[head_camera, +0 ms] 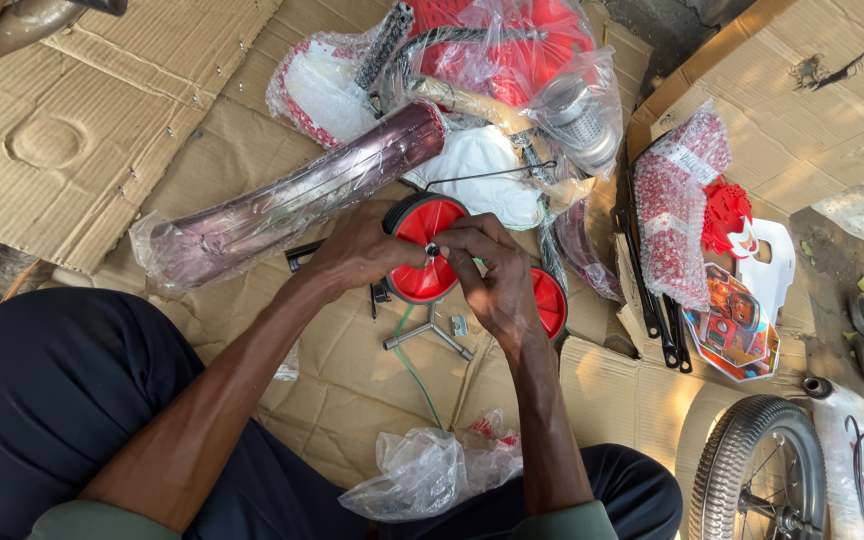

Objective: The person assembles a bicycle by first attaching a black metal rear rack to the frame using a T-handle wrench. They then unwrap two red training wheels and attach them to the rear axle using pliers and a small tool.

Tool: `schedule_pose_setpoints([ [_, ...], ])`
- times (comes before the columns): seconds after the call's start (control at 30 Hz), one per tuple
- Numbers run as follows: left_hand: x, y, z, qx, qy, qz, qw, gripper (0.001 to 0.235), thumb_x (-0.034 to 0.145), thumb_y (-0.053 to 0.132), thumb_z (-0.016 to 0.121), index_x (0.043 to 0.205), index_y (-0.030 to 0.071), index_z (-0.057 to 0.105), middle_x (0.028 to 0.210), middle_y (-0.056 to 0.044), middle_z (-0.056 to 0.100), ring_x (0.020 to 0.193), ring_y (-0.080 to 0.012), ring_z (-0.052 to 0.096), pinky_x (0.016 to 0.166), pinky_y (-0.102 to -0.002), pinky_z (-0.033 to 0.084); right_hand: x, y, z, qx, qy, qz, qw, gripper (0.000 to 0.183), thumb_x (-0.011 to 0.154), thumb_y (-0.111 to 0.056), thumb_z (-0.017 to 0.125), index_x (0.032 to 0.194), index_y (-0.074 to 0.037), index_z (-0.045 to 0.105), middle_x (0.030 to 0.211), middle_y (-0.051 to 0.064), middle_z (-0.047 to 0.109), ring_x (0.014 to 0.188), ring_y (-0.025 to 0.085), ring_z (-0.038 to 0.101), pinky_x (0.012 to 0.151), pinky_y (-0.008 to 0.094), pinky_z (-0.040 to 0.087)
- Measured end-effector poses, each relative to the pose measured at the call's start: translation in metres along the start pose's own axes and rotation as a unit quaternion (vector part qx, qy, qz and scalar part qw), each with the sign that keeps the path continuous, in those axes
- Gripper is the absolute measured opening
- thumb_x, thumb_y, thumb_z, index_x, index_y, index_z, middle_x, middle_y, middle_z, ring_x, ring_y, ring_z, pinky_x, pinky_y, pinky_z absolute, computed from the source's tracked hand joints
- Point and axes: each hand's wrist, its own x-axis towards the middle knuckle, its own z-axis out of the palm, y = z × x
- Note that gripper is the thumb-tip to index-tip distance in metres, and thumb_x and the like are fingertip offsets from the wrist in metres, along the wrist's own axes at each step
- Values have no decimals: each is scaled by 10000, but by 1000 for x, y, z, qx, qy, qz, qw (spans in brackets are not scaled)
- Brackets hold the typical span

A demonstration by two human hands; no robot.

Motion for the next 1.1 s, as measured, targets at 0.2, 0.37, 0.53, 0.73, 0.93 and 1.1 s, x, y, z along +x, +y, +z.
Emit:
schedule_pose_setpoints([
  [0.2,3,-8,2,-53,-6,-4,999,384,613,231,780,935,22,768,852,-85,747,775,-192,672,700,-361,530,-4,13,5,26,5,8,1000,260,872,103,687,1067,-54,757,1076,74,677,971,204,691,817,314,562],
  [0.37,4,-15,3,-62,-66,-4,996,477,662,277,796,1093,76,758,972,-46,770,906,-145,689,819,-314,512,-2,2,9,13,12,-23,1000,265,902,127,662,1065,-65,742,1087,70,619,1046,200,677,926,339,563],
  [0.53,9,-13,1,-107,-19,7,994,499,729,330,764,1155,73,741,1048,-57,775,957,-153,701,860,-336,544,-34,-8,2,73,-6,57,996,507,945,88,613,1417,-78,528,1420,139,518,1307,259,564,1032,368,515],
  [0.73,10,-14,-9,-153,87,-54,983,407,786,328,774,1095,65,747,1016,-47,762,941,-137,674,885,-323,502,-195,14,-73,-55,297,250,920,388,977,12,588,1363,-18,598,1350,114,644,1189,218,658,977,353,580],
  [0.93,10,-14,-8,-294,119,20,948,329,784,237,770,1060,60,740,1003,-29,746,940,-125,665,893,-308,502,-377,54,-129,-285,386,546,687,273,988,-28,655,1256,23,638,1210,134,641,1087,232,659,877,339,597],
  [1.1,5,-14,-7,-346,112,36,931,337,769,201,783,1072,81,696,1007,-16,728,945,-118,675,889,-311,529,-430,83,-114,-212,227,704,639,231,989,-69,658,1207,10,656,1137,120,660,1003,225,670,816,337,589],
])
